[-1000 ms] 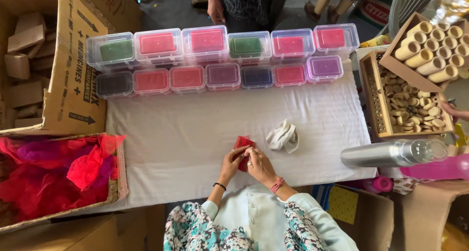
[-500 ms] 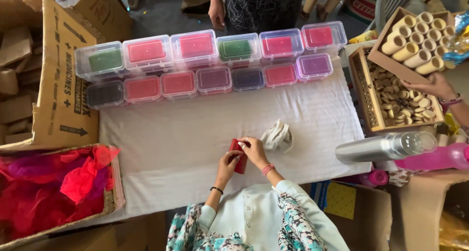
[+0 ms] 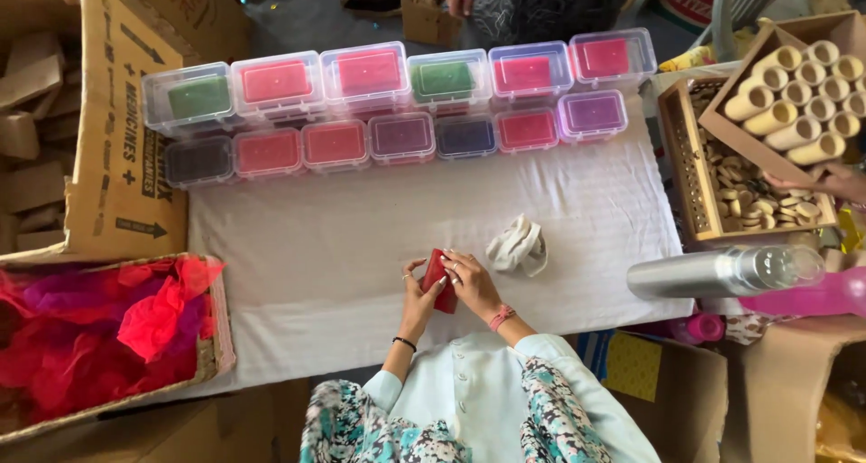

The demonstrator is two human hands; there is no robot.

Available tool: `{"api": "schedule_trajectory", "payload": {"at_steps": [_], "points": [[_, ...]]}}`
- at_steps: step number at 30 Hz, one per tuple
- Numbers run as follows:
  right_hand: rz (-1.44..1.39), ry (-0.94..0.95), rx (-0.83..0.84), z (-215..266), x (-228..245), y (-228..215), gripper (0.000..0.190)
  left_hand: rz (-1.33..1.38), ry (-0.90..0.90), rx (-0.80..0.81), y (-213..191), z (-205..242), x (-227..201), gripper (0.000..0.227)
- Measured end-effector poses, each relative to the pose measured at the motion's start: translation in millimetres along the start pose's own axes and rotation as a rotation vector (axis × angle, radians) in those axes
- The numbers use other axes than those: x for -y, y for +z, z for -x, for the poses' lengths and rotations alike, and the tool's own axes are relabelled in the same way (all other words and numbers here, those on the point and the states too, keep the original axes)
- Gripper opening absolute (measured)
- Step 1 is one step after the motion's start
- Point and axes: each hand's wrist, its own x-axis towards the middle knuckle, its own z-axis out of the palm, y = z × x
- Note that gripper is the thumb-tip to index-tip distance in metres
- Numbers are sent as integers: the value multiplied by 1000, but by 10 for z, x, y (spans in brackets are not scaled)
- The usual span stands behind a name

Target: The person wipes a small soap bar with a cloth, wraps it in red net fabric, places the wrapped bar into a clear plastic box, closes the lid, and stacks the box with others on the table.

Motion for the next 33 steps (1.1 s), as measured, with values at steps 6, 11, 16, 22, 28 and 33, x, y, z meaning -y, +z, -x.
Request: {"api": "schedule_trajectory", "payload": {"at_steps": [6,11,16,22,28,33], "points": [[131,-166,166,125,-14,-120,64,-32,32,18,-26,-61,70,58],[132,-154,245,97,162,-271,81,19,-21,18,-57,-74,103,54],[107,-146,362,-18,348,-487,98,20,-50,33,-84,-81,74,53],[215,-217,458,6,295,-431,92,-6,-97,53,-145,-129,37,56],[231,-207,348,47,193,-351,67,36,-114,222,-327,-264,175,60],[158,-169,324,126,51,-279,71,22,-139,247,-323,-201,-1,63]]}}
